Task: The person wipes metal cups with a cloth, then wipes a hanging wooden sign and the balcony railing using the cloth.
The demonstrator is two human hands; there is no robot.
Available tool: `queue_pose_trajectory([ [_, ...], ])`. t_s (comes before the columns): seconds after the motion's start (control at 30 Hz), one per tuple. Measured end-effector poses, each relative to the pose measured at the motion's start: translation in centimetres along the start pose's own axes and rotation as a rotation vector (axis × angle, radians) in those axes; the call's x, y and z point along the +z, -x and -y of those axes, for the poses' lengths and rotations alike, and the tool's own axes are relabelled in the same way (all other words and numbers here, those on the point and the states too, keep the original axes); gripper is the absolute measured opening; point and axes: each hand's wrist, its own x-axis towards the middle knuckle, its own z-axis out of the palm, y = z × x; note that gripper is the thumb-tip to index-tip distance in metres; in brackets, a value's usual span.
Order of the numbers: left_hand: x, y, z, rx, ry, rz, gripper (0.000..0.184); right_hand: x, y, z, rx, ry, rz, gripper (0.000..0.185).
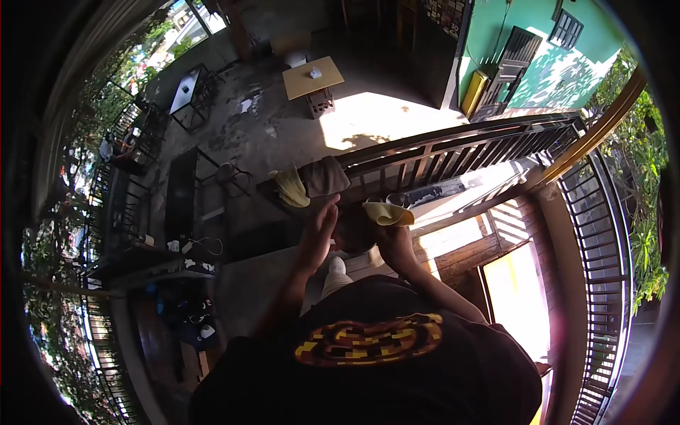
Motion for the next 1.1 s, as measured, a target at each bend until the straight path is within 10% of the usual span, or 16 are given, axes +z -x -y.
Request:
queue_pose_trajectory([
  [0.13, -0.1, -0.4, 2.5, 0.396, -0.425, 0.086, 0.043, -0.5, 0.3, 1.9, -0.143, 0.116, 0.059, 0.034],
  [0.3, 0.0, -0.9, 5.0, 0.295, -0.162, 0.097, 0.036, -0.8, 0.0, 1.4, -0.25, 0.283, 0.031, 0.029],
  [0.4, 0.2, -1.6, 6.4, 0.412, -0.29, -0.099, 0.028, -1.2, -0.4, 0.9, 0.131, -0.209, 0.024, 0.029],
  [0.53, -1.2, -3.5, 5.3, 0.396, -0.289, -0.352, 0.024, -2.1, -1.1, 0.2, 0.13, 0.3, 0.393, 0.034],
  [0.7, -1.4, -3.0, 4.9, 0.438, -0.713, -0.241, 0.029, -0.8, 1.9, -3.0, 0.272, 0.297, 0.584, 0.057],
  [0.8, -1.0, -4.0, 7.4, 0.481, -0.665, -0.095, 0.029, -0.8, 2.0, -3.2, 0.717, -0.476, 0.719, 0.059],
  [1.03, -0.4, -8.6, 11.6, 0.443, -0.666, 0.144, 0.04, 2.0, 4.5, -14.2, 0.376, -0.066, 0.486, 0.039],
  [1.1, -0.7, -11.7, 9.1, 0.384, -0.781, 0.162, 0.054, 2.0, 3.5, -15.2, 0.613, -0.078, 0.473, 0.034],
])
